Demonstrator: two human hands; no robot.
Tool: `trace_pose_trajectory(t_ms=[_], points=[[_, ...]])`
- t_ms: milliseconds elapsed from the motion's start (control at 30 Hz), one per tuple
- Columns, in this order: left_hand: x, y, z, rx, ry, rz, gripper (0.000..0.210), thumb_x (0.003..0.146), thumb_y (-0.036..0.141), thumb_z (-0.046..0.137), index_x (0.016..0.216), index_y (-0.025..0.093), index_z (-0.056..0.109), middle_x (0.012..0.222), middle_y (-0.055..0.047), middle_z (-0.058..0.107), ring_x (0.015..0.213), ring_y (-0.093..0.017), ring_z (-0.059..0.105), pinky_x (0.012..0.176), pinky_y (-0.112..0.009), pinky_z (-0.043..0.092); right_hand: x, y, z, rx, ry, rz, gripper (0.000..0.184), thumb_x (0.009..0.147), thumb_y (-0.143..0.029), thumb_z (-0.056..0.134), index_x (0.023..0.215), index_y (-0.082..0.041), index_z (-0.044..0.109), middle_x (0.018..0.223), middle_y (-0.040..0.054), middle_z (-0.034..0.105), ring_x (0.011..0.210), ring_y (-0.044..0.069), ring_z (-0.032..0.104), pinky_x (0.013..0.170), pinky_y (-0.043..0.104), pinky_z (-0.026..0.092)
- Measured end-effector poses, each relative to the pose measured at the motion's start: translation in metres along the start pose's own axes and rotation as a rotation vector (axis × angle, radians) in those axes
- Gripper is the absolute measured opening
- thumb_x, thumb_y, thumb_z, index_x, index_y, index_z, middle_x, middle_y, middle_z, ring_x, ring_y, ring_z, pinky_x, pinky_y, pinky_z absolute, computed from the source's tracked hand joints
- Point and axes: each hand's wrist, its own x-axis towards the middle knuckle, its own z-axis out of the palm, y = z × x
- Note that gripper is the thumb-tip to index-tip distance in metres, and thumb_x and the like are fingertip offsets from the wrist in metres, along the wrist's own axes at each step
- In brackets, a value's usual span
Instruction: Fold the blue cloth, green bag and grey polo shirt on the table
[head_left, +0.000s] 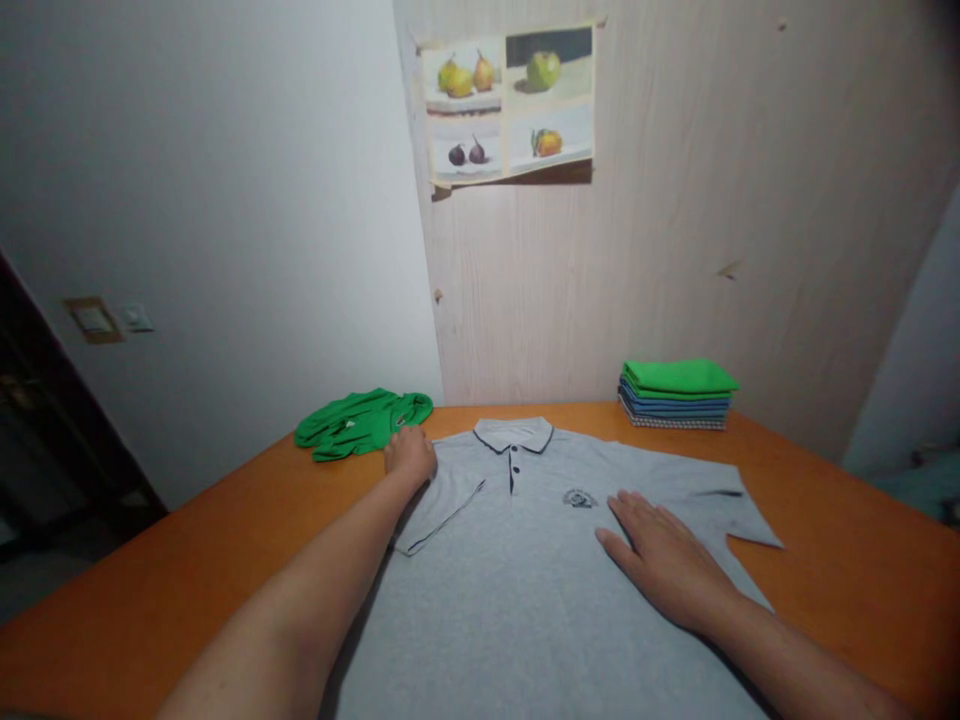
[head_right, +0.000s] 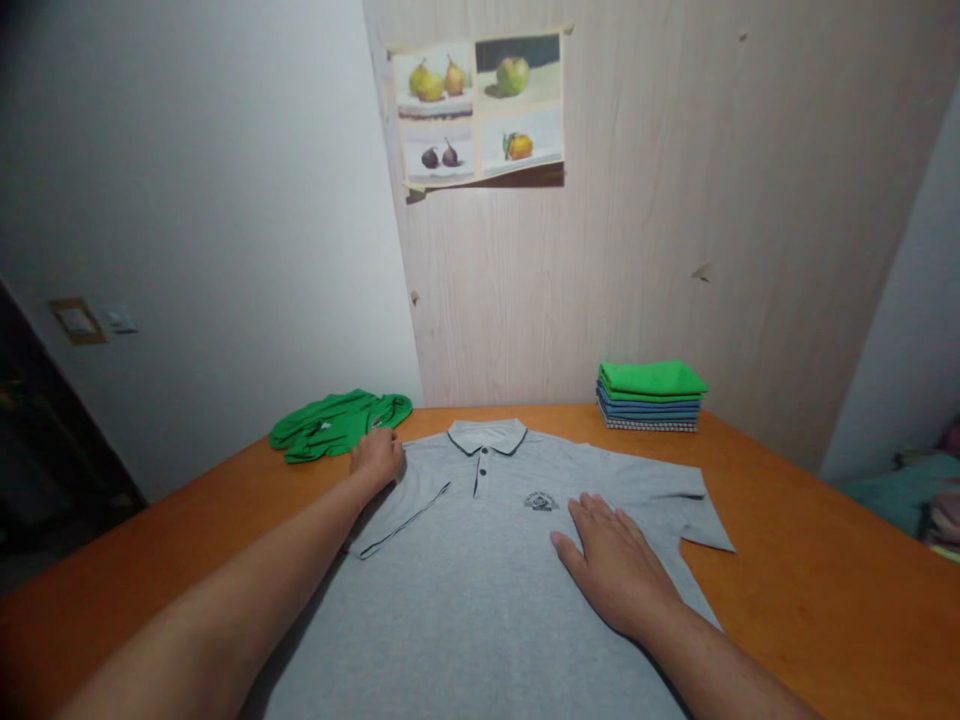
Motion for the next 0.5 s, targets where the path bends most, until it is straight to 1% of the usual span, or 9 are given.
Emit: trace_pose_trajectory(t_ms=[100,167,267,367,500], points=[[-0.011,0.007,0.005,0.012,-0.092,0.134,0.053,0.099,0.050,0.033,0.123,0.014,0.064,0.135,-0.020,0.060,0.130,-0.033,0.052,0.105,-0.043,0.040,0.000,-0.001,-0.002,-0.009,-0.011,-0.001,0.071,0.098,-0.058,0.034,0.148,-0.010,0.051,0.158,0.0152,0.041,0.149,0.029,0.033,0.123,0.047,0.023],[-0.014,0.009,0.009,0.018,-0.160,0.193,0.060,0.098,0.058,0.034,0.126,0.014,0.063,0.143,-0.020,0.056,0.136,-0.032,0.047,0.109,-0.042,0.037,0.000,-0.001,-0.003,-0.013,-0.020,-0.001,0.071,0.098,-0.058,0.033,0.149,-0.010,0.050,0.158,0.0156,0.041,0.149,0.029,0.032,0.123,0.047,0.023],[-0.016,0.012,0.009,0.033,-0.221,0.198,0.067,0.099,0.060,0.028,0.138,0.013,0.055,0.155,-0.021,0.043,0.145,-0.034,0.036,0.112,-0.051,0.033,0.001,-0.003,-0.005,-0.008,-0.034,0.001,0.072,0.099,-0.057,0.033,0.150,-0.010,0.048,0.158,0.0161,0.041,0.150,0.029,0.031,0.123,0.047,0.022],[-0.022,0.018,-0.001,0.042,-0.239,0.202,0.070,0.099,0.061,0.026,0.144,0.013,0.049,0.160,-0.023,0.034,0.149,-0.038,0.029,0.112,-0.058,0.030,0.001,-0.005,-0.009,-0.003,-0.059,0.020,0.072,0.099,-0.058,0.032,0.151,-0.010,0.047,0.159,0.0158,0.039,0.150,0.029,0.030,0.123,0.046,0.020],[-0.041,0.028,-0.021,0.027,-0.238,0.289,0.072,0.099,0.060,0.024,0.151,0.014,0.040,0.164,-0.021,0.028,0.151,-0.037,0.024,0.117,-0.058,0.023,0.002,-0.009,-0.015,0.013,-0.099,0.025,0.073,0.099,-0.057,0.031,0.153,-0.009,0.043,0.161,0.0162,0.035,0.152,0.028,0.026,0.124,0.046,0.017]])
